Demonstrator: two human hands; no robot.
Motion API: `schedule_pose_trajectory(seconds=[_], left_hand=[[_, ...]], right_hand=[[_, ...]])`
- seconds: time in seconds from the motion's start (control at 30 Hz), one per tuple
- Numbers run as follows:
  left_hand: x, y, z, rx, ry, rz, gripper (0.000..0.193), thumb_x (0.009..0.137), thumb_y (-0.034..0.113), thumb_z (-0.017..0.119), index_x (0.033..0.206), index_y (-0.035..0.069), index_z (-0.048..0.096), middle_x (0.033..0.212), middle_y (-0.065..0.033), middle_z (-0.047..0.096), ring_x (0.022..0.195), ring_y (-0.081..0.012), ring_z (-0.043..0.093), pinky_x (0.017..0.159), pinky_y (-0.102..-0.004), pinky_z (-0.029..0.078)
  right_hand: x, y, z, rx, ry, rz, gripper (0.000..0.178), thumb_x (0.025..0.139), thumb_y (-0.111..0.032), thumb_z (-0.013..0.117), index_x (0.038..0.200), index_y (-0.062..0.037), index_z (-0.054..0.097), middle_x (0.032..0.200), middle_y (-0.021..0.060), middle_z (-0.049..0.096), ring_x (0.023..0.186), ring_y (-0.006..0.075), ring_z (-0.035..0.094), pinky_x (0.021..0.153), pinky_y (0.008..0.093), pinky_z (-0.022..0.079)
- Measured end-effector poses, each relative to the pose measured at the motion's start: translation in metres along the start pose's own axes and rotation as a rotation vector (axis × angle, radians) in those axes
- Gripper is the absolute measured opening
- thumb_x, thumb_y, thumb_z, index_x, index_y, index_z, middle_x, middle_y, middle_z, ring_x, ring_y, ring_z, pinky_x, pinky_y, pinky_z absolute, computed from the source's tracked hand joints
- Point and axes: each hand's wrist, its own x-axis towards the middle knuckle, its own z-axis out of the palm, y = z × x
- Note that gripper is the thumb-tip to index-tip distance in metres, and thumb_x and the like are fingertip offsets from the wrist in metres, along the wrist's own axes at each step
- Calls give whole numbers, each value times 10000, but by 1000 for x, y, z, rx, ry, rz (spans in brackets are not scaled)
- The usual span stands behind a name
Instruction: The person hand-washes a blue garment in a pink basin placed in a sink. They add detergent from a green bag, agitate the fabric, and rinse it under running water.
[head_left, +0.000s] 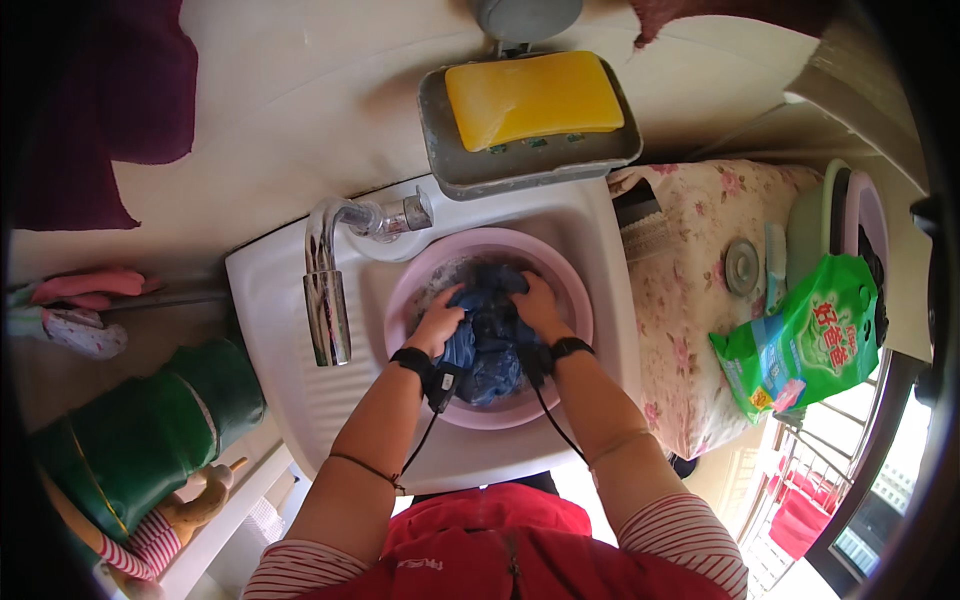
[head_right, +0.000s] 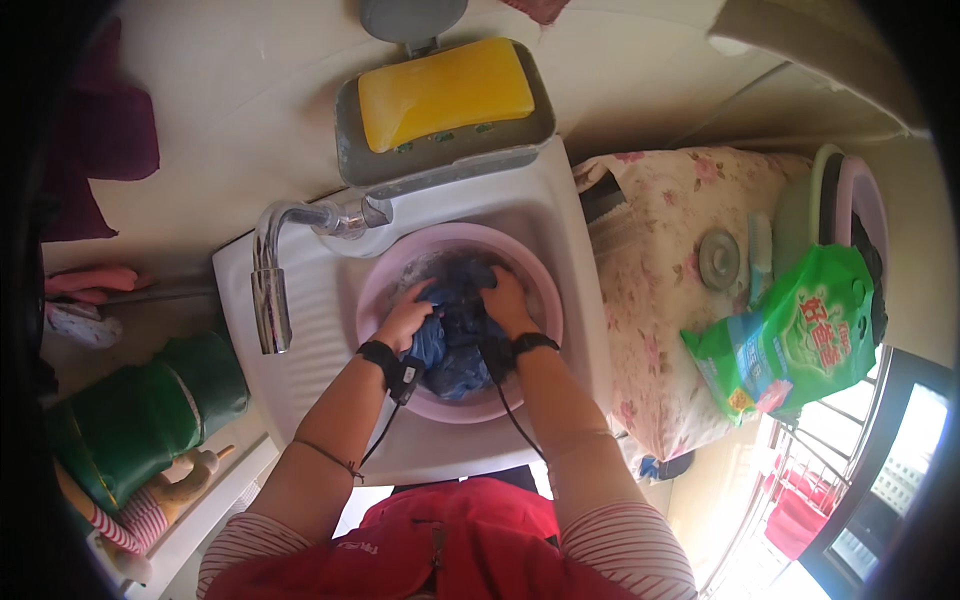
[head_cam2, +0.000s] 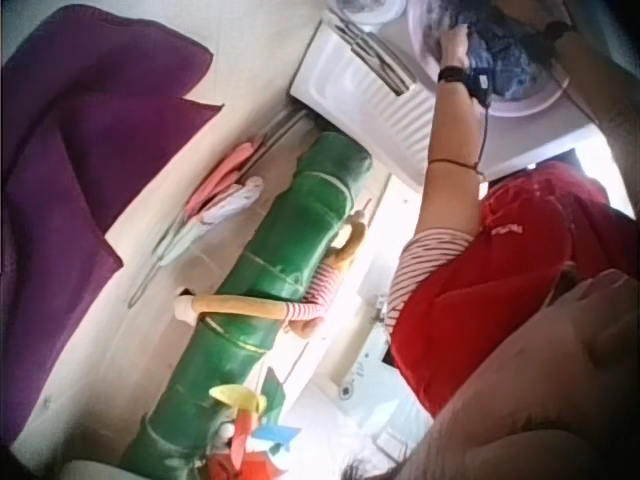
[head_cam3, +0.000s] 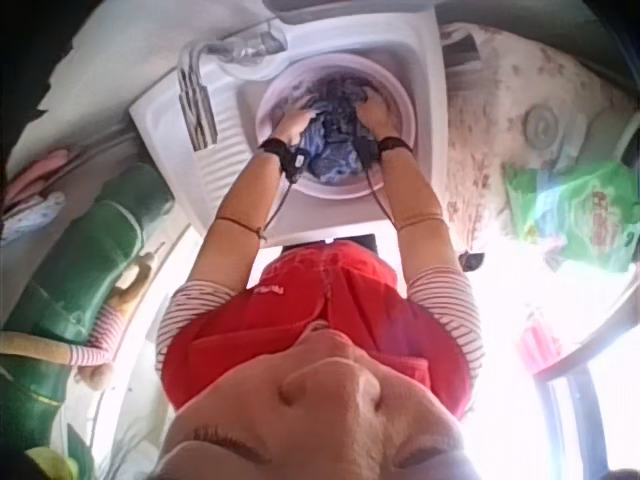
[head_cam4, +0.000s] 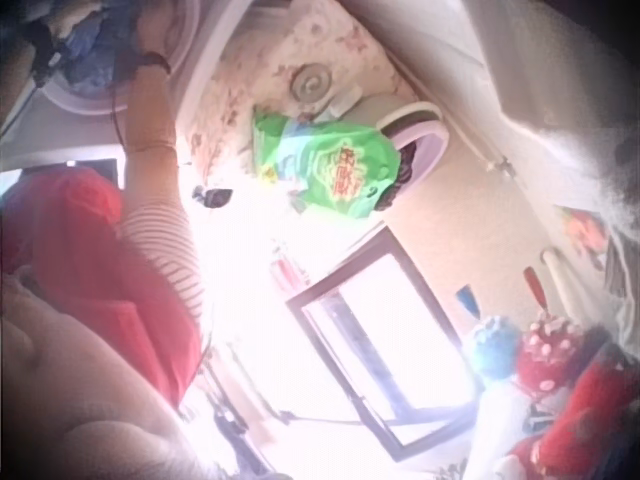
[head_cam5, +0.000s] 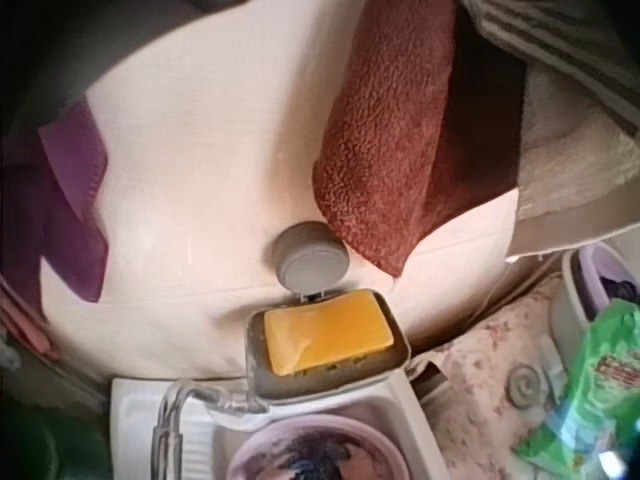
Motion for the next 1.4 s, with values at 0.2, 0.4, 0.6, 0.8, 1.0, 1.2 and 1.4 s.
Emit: schedule_pose_trajectory(seconds=[0.2, 0.4, 0.6, 0.8, 1.0, 1.2, 1.4], left_hand=[[-36, 22, 17, -504, -105, 50, 411, 958, 255, 500, 1359, 165, 491, 1148, -39, 608, 994, -179, 616, 873, -340, 502], [-37, 1, 29, -84, -78, -16, 233, 984, 351, 513, 1134, 176, 550, 1037, -4, 601, 925, -141, 592, 778, -329, 507], [-29, -11, 23, -267, -13, 80, 355, 974, 468, 498, 1147, 165, 562, 1025, -31, 613, 953, -161, 617, 796, -339, 536], [-38, -3, 17, -426, -90, -174, 383, 940, 478, 542, 1116, 142, 598, 1019, -32, 629, 912, -147, 632, 719, -355, 547], [-37, 4, 20, -200, -60, -163, 346, 964, 411, 535, 1159, 127, 569, 1078, -57, 593, 988, -164, 568, 834, -342, 478], [-19, 5, -2, 471, 91, 362, 845, 816, 286, 754, 1501, 232, 261, 1442, -248, 357, 1335, -365, 378, 1105, -409, 300], [4, -21, -1, 1021, 58, 118, 983, 740, 90, 731, 1525, 163, 144, 1396, -377, 306, 1313, -517, 330, 1087, -509, 320]], right_hand=[[-64, -48, 16, 141, -142, -317, 507, 728, -175, 796, 1103, -35, 486, 1444, 280, 306, 1355, 498, 282, 1084, 504, 289], [-45, -55, 18, 372, 197, 207, 532, 848, -338, 698, 1203, 2, 496, 1100, 286, 603, 1055, 429, 586, 910, 398, 472], [-56, -52, 22, 8, 178, -380, 295, 896, -245, 637, 1126, -65, 597, 1179, 233, 555, 1023, 443, 573, 900, 421, 469], [-60, -65, 29, 596, 37, 29, 335, 895, -213, 653, 1162, -37, 550, 1142, 221, 568, 1055, 377, 569, 927, 379, 445], [-50, -64, 12, 121, -40, 43, 339, 877, -284, 652, 1119, -56, 588, 1115, 242, 610, 1015, 433, 586, 888, 461, 473], [-15, -26, 16, -161, 362, -50, 592, 850, -417, 671, 1265, -32, 497, 1283, 256, 521, 1056, 444, 592, 895, 482, 478], [6, -8, 33, -523, -191, 226, 732, 770, -478, 719, 1283, -2, 501, 1402, 261, 411, 1098, 490, 553, 918, 505, 469]])
